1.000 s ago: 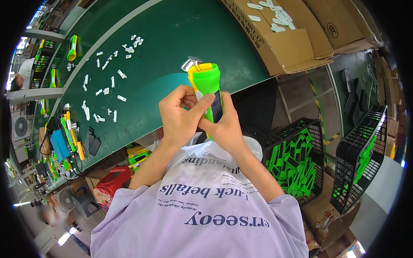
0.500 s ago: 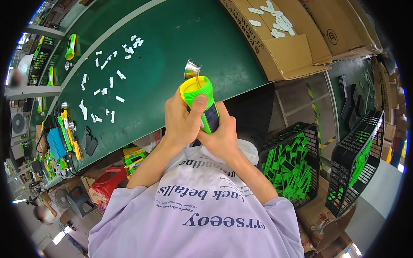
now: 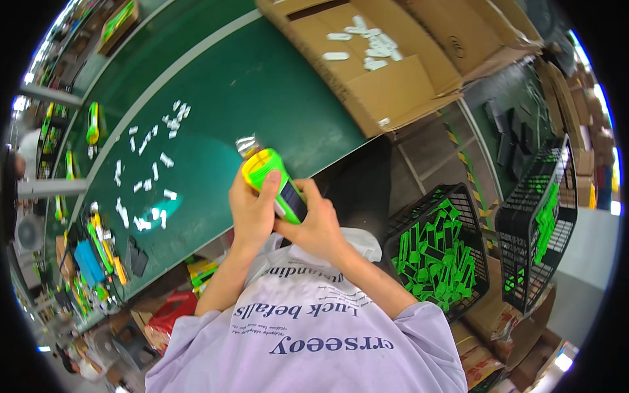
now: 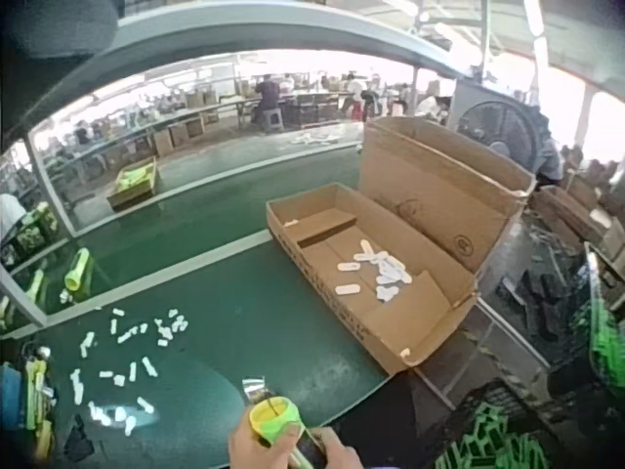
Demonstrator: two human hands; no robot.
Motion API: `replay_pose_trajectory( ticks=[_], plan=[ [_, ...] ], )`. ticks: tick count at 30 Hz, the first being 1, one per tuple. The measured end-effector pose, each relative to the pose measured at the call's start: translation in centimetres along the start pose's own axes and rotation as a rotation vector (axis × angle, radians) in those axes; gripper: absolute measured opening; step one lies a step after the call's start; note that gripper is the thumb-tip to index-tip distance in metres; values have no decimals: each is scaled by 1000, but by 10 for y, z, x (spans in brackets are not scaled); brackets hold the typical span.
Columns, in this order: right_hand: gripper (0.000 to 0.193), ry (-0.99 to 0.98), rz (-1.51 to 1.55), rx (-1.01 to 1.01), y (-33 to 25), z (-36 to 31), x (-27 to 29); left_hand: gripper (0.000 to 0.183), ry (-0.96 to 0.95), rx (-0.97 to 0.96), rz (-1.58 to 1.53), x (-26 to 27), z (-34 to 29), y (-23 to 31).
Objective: The person assembles small plastic flashlight-like components by snapping internal components into plastic housings and then snapping the assembled parts into green frames by hand.
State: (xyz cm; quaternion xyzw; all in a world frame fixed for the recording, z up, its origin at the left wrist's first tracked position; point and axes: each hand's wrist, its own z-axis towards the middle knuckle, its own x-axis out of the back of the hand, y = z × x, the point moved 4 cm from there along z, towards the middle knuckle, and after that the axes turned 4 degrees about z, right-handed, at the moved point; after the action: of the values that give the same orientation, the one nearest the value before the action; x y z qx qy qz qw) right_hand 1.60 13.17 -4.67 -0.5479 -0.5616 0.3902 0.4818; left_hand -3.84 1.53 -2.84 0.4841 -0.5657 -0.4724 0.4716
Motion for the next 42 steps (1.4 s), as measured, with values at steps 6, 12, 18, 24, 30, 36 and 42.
replay_pose_trajectory(
  ticks=[6, 12, 18, 24, 30, 36, 42],
  plan=[
    [46, -166, 539, -208, 6, -7, 11, 38, -181, -231, 383, -23, 22, 32],
    [34, -370, 1327, -165, -2, -28, 38, 28, -431, -641, 612, -86, 104, 101],
    [36, -321, 1491, 26, -1, -39, 78, 22, -226, -716, 896, -104, 224, 129],
    [40, -325, 1513, 174, 9, -41, 105, 19, -60, -712, 953, -76, 254, 123],
    [42, -407, 1459, 198, 11, -37, 107, 19, -326, -413, 1264, 74, 250, 75],
    [41, -467, 1389, 86, 8, -17, 85, 16, -163, -236, 1201, 170, 180, 13],
    [42, -490, 1290, -13, -4, -14, 56, 16, 48, -313, 1096, 182, 149, 8]
  ],
)
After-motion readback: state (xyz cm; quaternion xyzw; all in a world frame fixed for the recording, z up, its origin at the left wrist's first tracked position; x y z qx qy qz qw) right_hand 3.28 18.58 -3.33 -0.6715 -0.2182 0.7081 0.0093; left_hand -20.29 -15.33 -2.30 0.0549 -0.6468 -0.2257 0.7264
